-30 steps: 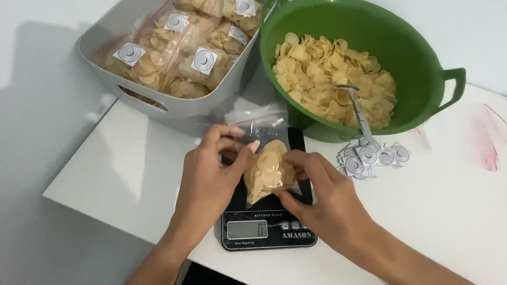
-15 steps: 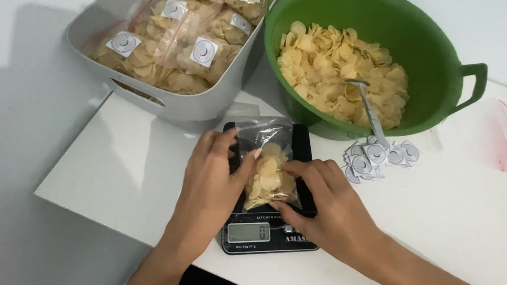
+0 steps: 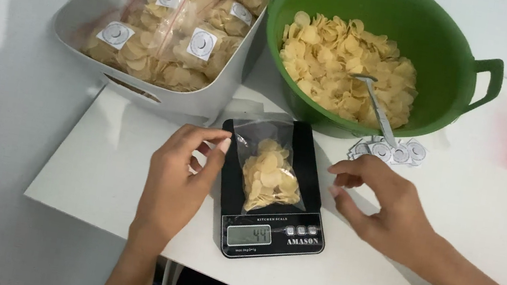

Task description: Manual packaging of potato chips into small plastic bags, including weighing each bag on a digital scale for portion control.

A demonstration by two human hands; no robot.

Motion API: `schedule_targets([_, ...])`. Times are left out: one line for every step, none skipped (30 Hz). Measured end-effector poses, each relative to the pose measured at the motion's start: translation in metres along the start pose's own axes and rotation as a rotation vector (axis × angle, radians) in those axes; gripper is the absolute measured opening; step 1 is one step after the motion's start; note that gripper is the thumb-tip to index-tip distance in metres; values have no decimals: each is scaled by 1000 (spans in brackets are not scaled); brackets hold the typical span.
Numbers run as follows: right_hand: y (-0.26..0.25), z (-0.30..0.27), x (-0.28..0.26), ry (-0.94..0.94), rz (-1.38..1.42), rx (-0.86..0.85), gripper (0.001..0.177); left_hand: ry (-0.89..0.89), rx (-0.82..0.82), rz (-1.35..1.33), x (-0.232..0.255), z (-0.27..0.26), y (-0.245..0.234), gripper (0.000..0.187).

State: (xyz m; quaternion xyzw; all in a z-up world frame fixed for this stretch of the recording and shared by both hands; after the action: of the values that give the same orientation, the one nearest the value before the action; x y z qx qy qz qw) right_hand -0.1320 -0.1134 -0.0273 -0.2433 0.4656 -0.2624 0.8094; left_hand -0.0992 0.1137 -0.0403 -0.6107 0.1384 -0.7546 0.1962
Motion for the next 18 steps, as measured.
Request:
schedule_targets([-2,1,1,2,1,-3,25,-3,-1,0,1,0,-1,22])
schedule_targets([-3,1,3,38,9,-6,24,-3,-1,-6,3,0,-3,21])
schedule_targets([-5,1,5,71,18,-9,22,-2,2,-12,4,0,-5,20])
schedule_targets([-5,2,5,71,18,-10,22,-3,3,-12,5,0,-6,20])
schedule_targets([-5,3,5,59,28,-19,22,6,-3,-10,7,0,-6,19])
schedule_targets([-5,4,4,47,39,-29,22,14,-9,-7,8,0,-6,19])
schedule_targets([-5,4,4,46,39,-30,22,14,-9,-7,8,0,-6,19])
schedule_targets([-4,5,4,45,44,-35,21,26,-4,-8,9,0,-6,18])
schedule_targets([-4,5,3,43,49,-40,20,38,0,-9,9,1,-6,18])
schedule_targets([-4,6,3,43,49,-40,20,38,0,-9,10,1,-6,18])
schedule_targets([-3,7,2,45,55,-46,20,34,-3,-1,10,1,-7,18])
schedule_targets([-3,7,2,48,61,-51,19,30,-7,6,10,1,-7,19])
schedule_targets([-3,7,2,47,61,-50,19,31,-7,7,11,1,-6,19])
schedule_targets([-2,7,2,51,58,-56,20,28,-8,14,11,1,-6,19])
schedule_targets([-2,7,3,54,55,-62,20,24,-8,22,11,2,-6,19])
schedule_targets([-2,8,1,54,55,-61,20,25,-8,22,11,2,-7,19])
schedule_targets([-2,9,0,52,57,-62,19,9,-28,22,10,2,-6,20])
schedule_targets([-2,9,-2,50,58,-63,19,-8,-49,21,10,2,-6,21])
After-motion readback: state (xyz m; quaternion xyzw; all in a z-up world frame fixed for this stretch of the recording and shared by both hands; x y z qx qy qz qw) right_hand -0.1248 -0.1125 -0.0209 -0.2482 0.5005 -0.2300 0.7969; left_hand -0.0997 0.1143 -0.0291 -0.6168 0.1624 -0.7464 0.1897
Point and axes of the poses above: each hand's wrist, its own z-axis towards the middle knuckle, its own y-axis out of the palm, x = y × z, the point moved 5 cm from there along z, towards the middle knuckle, and after that the axes turned 6 degrees about x, right-handed, at the moved point
